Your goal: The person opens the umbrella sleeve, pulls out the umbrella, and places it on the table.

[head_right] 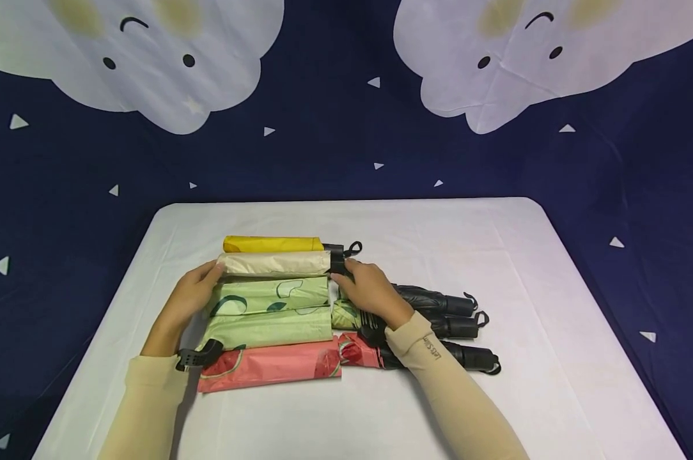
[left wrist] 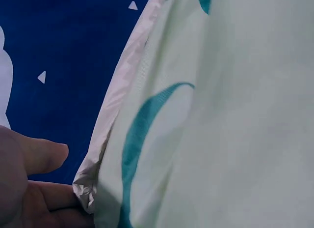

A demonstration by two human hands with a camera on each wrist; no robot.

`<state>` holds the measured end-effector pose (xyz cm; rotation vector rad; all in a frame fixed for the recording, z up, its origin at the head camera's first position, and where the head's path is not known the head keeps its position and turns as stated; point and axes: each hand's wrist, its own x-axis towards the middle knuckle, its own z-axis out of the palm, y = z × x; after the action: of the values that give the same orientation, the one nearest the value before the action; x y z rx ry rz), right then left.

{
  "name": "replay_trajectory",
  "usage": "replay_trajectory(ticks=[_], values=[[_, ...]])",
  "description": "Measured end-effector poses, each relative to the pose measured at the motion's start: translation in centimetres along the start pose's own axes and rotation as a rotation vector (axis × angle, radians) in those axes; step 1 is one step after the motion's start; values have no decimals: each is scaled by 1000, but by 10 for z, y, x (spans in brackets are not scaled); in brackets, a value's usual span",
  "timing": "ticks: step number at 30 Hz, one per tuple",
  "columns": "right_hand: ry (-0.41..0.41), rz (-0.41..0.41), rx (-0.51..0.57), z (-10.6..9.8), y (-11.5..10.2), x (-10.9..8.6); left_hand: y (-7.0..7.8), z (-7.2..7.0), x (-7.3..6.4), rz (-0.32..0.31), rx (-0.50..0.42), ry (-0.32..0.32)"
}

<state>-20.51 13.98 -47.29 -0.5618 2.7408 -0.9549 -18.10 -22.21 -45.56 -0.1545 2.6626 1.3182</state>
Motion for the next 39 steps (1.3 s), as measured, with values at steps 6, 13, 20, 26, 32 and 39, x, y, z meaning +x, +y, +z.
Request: replay_trajectory(ticks=[6,13,20,26,32,39], values=[[172,-26,127,-1,1,-8,11,-2,-6,18,-119,4],[429,-22,435,-7,-4,-20,28,-1,-19,142,-295,89],[502,-31,738,-28,-7,-39,46,4,-35,220,-640,171],[458,-50,921,-45,-6,-71,51,8,-50,209,-795,180],[395,-88,987,-45,10,-114,43,21,-71,255,-733,27],[272,-145,974,-38,30,-146,33,43,-96,281,-683,-246]])
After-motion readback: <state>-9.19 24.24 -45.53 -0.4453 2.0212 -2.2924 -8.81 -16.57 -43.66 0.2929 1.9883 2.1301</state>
